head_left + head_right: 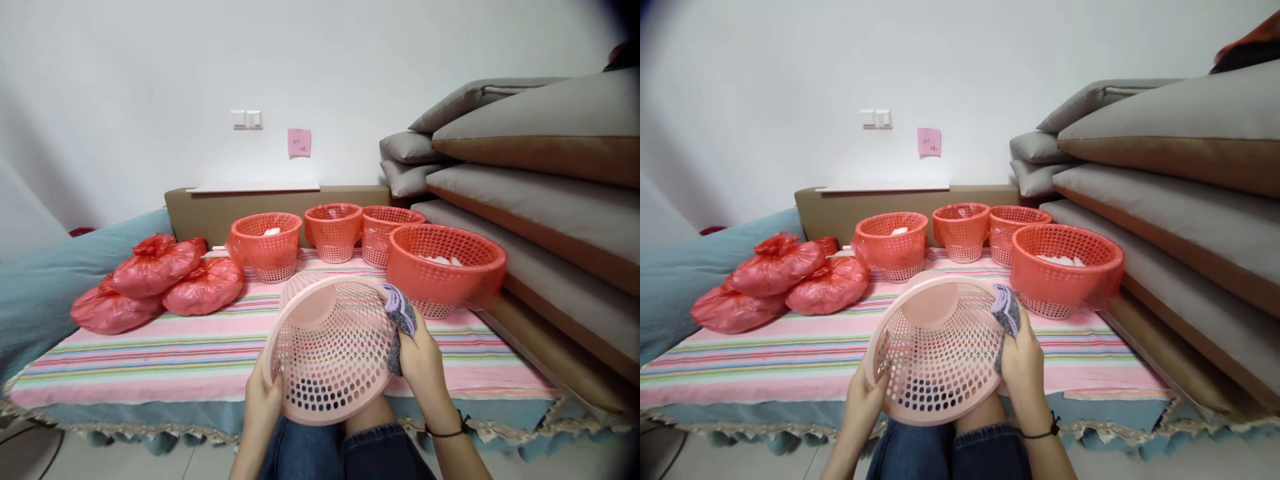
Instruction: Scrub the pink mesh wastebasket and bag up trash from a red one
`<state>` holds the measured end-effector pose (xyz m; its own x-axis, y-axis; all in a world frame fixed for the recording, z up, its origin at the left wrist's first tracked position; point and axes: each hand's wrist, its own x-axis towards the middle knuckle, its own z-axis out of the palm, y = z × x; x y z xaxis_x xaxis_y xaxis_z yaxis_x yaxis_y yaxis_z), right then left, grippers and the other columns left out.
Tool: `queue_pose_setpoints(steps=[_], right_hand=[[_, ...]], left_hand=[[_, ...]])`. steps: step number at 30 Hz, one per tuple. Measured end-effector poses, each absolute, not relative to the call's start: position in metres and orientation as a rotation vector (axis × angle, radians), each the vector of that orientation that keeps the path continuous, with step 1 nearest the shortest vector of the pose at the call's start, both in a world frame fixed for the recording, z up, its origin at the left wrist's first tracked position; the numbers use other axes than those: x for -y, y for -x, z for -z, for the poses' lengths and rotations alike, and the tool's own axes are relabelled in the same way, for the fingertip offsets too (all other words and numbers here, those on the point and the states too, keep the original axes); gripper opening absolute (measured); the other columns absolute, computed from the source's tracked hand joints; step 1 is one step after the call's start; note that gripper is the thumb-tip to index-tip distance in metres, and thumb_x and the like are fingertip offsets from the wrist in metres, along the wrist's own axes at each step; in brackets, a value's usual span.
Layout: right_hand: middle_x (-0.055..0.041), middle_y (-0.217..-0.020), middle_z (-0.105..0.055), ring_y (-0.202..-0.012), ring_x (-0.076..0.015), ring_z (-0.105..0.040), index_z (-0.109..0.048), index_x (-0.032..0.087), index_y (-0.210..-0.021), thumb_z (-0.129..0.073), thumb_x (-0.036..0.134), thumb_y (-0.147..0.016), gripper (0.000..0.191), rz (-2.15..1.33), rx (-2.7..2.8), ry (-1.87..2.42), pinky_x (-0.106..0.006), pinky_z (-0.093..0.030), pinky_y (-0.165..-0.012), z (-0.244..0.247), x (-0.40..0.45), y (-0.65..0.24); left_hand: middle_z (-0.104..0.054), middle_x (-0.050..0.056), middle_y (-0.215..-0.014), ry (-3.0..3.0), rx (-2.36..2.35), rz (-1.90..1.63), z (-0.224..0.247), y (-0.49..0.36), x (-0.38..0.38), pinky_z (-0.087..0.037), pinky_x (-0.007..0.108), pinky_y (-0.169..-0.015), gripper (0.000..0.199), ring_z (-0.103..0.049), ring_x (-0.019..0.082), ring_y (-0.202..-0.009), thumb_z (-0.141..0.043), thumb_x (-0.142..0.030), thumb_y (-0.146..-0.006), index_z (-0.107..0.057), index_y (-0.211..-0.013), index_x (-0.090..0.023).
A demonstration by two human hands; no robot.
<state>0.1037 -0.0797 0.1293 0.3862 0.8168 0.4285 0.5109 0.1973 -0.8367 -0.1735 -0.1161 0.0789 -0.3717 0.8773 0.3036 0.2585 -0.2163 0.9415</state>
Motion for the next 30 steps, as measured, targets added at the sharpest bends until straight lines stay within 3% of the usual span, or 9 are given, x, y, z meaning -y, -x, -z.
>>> queue_pose_setpoints(steps=[4, 7, 12, 17, 21, 26, 30], right_hand=[[-0.0048, -0.162, -0.03, -0.152, -0.0306, -0.017, -0.037, 0.021, -0.152, -0.04, 0.004, -0.069, 0.084, 0.047, 1.61, 1.259, -0.062, -0.018, -0.12, -0.167, 0.088, -0.073], [0.0048, -0.164, -0.023, -0.153, -0.0321, 0.003, -0.037, 0.029, -0.151, -0.04, 0.001, -0.062, 0.094, 0.213, 1.994, 1.034, -0.068, -0.01, -0.119, -0.188, 0.096, -0.051], [0.0082, -0.162, -0.028, -0.153, -0.0302, 0.001, -0.035, 0.034, -0.152, -0.04, 0.0, -0.062, 0.097, 0.264, 2.072, 1.029, -0.069, -0.011, -0.118, -0.178, 0.094, -0.057], [0.002, -0.167, -0.011, -0.153, -0.0339, -0.002, -0.024, 0.032, -0.156, -0.039, 0.001, -0.066, 0.097, 0.175, 1.64, 1.295, -0.073, -0.012, -0.115, -0.144, 0.089, -0.088], [-0.0024, -0.166, -0.016, -0.152, -0.0365, -0.005, -0.028, 0.028, -0.155, -0.038, 0.002, -0.068, 0.092, 0.113, 1.43, 1.345, -0.075, -0.015, -0.113, -0.148, 0.092, -0.078], [0.0028, -0.164, -0.024, -0.152, -0.0367, 0.001, -0.042, 0.029, -0.149, -0.043, 0.003, -0.067, 0.086, 0.268, 1.891, 1.051, -0.073, -0.012, -0.116, -0.173, 0.101, -0.033], [0.0038, -0.16, -0.033, -0.152, -0.0367, 0.0, -0.042, 0.031, -0.149, -0.05, 0.007, -0.071, 0.083, 0.366, 2.118, 0.926, -0.07, -0.013, -0.117, -0.175, 0.103, -0.026]], left_hand=[[-0.071, 0.011, -0.124, -1.591, -1.468, -1.489, -0.113, 0.171, 0.109, -0.043, 0.047, -0.111, 0.06, -0.061, 0.028, -0.123, -0.052, -0.013, -0.066, -0.065, -0.125, -0.015], [-0.069, 0.009, -0.129, -1.751, -1.388, -1.429, -0.13, 0.16, 0.109, -0.042, 0.047, -0.112, 0.068, -0.061, 0.028, -0.124, -0.047, -0.008, -0.063, -0.064, -0.128, -0.016], [-0.066, 0.01, -0.132, -1.797, -1.395, -1.414, -0.134, 0.156, 0.111, -0.041, 0.048, -0.112, 0.071, -0.059, 0.028, -0.126, -0.046, -0.007, -0.063, -0.061, -0.132, -0.015], [-0.068, 0.011, -0.129, -1.835, -1.416, -1.362, -0.13, 0.162, 0.111, -0.041, 0.049, -0.111, 0.069, -0.06, 0.028, -0.125, -0.045, -0.007, -0.063, -0.061, -0.131, -0.014], [-0.064, 0.012, -0.135, -1.887, -1.414, -1.344, -0.13, 0.156, 0.108, -0.039, 0.049, -0.113, 0.07, -0.058, 0.029, -0.127, -0.044, -0.005, -0.063, -0.06, -0.131, -0.013], [-0.064, 0.011, -0.134, -1.904, -1.398, -1.38, -0.138, 0.148, 0.108, -0.04, 0.047, -0.113, 0.071, -0.056, 0.027, -0.129, -0.044, -0.004, -0.064, -0.059, -0.132, -0.015], [-0.064, 0.012, -0.134, -1.896, -1.379, -1.36, -0.14, 0.152, 0.111, -0.041, 0.047, -0.111, 0.067, -0.057, 0.027, -0.128, -0.044, -0.006, -0.069, -0.058, -0.133, -0.015]])
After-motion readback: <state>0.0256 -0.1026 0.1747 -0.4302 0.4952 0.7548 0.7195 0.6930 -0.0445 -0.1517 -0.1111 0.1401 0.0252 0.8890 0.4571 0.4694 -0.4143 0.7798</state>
